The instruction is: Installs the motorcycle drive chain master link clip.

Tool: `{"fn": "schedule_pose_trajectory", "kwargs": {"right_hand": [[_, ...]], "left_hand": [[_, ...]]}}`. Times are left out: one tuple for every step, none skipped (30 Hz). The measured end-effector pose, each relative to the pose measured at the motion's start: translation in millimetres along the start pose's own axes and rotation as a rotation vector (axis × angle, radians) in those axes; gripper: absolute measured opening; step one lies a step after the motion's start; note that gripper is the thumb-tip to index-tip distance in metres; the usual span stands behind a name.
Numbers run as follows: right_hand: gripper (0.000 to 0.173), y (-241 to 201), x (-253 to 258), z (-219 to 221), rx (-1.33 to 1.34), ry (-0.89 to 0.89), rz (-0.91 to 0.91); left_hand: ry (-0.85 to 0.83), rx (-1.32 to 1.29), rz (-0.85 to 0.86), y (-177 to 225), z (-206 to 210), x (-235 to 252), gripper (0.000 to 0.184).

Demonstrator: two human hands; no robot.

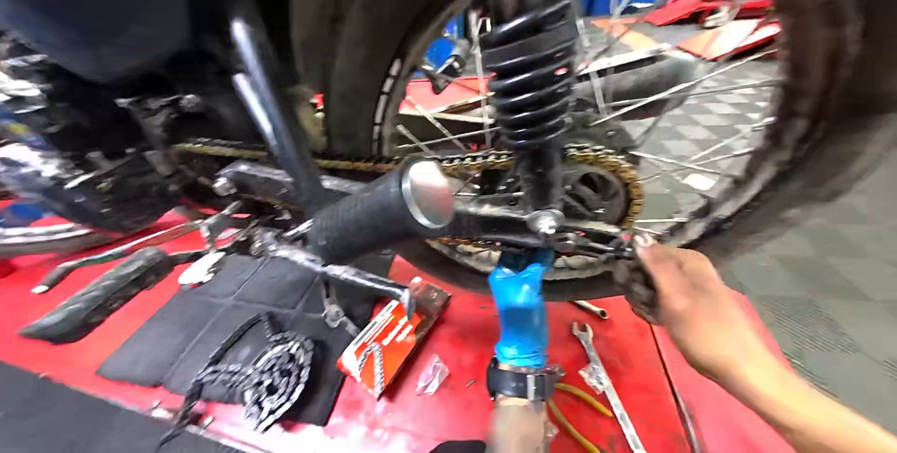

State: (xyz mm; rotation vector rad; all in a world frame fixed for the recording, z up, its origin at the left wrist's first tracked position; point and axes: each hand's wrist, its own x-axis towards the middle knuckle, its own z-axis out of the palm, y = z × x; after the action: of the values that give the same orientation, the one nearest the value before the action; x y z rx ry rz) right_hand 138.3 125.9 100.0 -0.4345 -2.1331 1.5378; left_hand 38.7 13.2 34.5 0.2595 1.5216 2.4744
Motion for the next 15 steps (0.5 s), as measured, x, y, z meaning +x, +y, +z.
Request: {"fn": "schedule_pose_trajectory", "kwargs": {"right_hand": [[0.038, 11.0, 0.4, -2.4, -0.203, 0.055, -0.205], [0.036, 17.8, 2.4, -4.2, -0.356, 0.088, -0.350], [0.037, 23.1, 5.8, -4.9, -0.468, 0.106, -0.484], [0.037, 26.7, 9.5, -4.4, -0.534, 0.125, -0.591], [0.034, 27.9, 12.0, -1.8, -0.543, 0.144, -0.637], [0.032, 26.3, 12.4, 2.9, -0.490, 0.159, -0.605], [0.032, 20.3, 9.4, 9.2, -0.366, 0.152, -0.466], [0.037, 9.5, 4.8, 14.6, -0.155, 0.103, -0.220], [0.043, -4.9, 1.9, 16.6, 0.118, 0.023, 0.076], [0.049, -17.3, 2.1, 15.8, 0.338, -0.028, 0.327], [0.053, -22.2, 3.0, 12.9, 0.435, -0.060, 0.460], [0.056, -19.8, 3.2, 9.9, 0.375, -0.073, 0.429], [0.059, -11.5, 2.8, 6.9, 0.195, -0.051, 0.255], [0.057, -0.8, 1.6, 3.0, -0.015, 0.002, 0.033], [0.046, 9.0, 0.8, -0.4, -0.177, 0.037, -0.175]], "left_hand": [[0.007, -0.042, 0.014, -1.2, 3.4, 1.0, 0.028], [0.007, -0.068, 0.037, -6.1, 3.9, 3.2, 0.028], [-0.006, -0.083, 0.072, -13.4, 1.9, 6.2, 0.027], [-0.019, -0.124, 0.091, -20.3, -0.5, 9.1, 0.025], [-0.039, -0.177, 0.111, -26.4, -2.8, 11.6, 0.026], [-0.051, -0.191, 0.124, -28.5, -3.7, 12.4, 0.026], [-0.052, -0.162, 0.133, -26.1, -2.8, 11.1, 0.026], [-0.052, -0.098, 0.131, -19.6, 0.1, 7.6, 0.026], [-0.037, -0.064, 0.118, -13.2, 3.8, 4.9, 0.025], [-0.028, -0.071, 0.093, -6.4, 7.5, 1.7, 0.023], [-0.027, -0.088, 0.074, -1.2, 9.6, -1.7, 0.024], [-0.030, -0.128, 0.077, -5.2, 7.3, -0.1, 0.025], [-0.041, -0.193, 0.089, -16.1, 2.2, 6.3, 0.026], [-0.053, -0.226, 0.097, -23.4, -0.6, 10.6, 0.027], [-0.059, -0.236, 0.100, -26.8, -1.5, 12.7, 0.027]]}}
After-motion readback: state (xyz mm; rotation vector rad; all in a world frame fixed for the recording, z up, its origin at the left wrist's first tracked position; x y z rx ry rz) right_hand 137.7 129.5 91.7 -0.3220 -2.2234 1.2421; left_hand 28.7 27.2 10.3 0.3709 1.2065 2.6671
